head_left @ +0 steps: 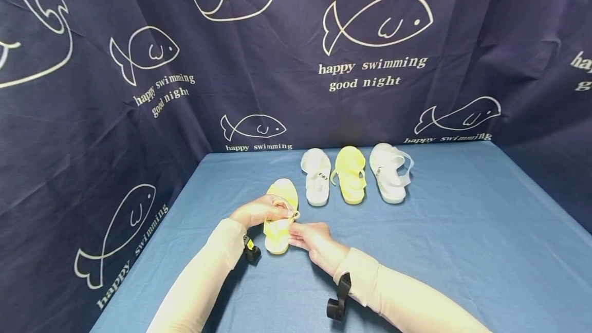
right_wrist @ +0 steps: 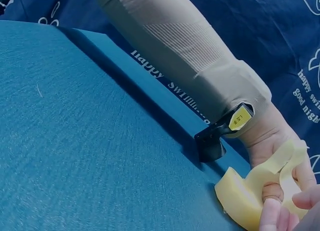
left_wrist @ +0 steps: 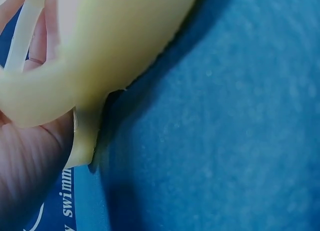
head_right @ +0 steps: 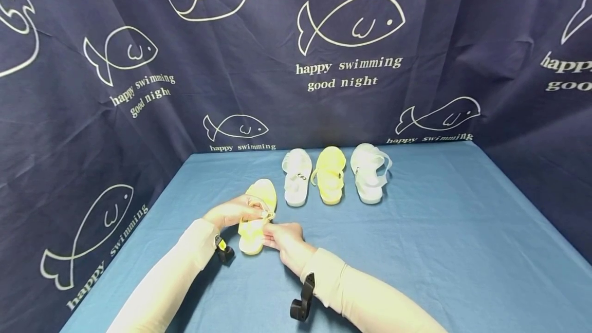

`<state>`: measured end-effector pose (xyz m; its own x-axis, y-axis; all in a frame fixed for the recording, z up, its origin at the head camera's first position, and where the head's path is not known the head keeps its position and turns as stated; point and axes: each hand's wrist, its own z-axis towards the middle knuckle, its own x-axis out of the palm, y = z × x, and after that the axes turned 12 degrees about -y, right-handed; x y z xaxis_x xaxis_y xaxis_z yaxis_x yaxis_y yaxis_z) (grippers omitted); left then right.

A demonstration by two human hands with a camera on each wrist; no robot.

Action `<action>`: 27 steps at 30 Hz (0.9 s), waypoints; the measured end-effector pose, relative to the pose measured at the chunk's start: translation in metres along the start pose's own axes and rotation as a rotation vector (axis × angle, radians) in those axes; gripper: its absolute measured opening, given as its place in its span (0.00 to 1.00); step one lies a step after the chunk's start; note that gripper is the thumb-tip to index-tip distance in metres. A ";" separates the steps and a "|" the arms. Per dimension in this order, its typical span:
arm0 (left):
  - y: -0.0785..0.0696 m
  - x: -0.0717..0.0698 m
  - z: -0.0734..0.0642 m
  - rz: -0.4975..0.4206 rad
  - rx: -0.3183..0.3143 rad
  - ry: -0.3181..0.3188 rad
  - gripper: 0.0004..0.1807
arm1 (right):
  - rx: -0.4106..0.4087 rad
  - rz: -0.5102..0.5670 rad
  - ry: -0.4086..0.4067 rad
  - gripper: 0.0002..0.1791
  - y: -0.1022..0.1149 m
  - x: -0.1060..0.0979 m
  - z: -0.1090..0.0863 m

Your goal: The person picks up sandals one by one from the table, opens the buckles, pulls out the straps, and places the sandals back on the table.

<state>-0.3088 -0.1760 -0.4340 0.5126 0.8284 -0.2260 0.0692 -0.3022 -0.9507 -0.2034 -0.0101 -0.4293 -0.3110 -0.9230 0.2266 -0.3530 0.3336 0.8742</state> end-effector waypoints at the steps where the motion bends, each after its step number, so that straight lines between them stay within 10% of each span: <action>1: 0.000 0.000 0.000 -0.004 -0.007 -0.001 0.02 | 0.001 0.006 -0.004 0.08 0.000 0.000 0.001; 27: 0.006 0.000 0.000 -0.042 -0.026 -0.028 0.05 | -0.063 0.017 -0.021 0.14 0.015 -0.008 0.021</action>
<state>-0.3080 -0.1774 -0.4396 0.4844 0.8534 -0.1923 0.1125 -0.2788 -0.9537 -0.2243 0.0065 -0.4274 -0.3353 -0.9129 0.2330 -0.2911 0.3356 0.8959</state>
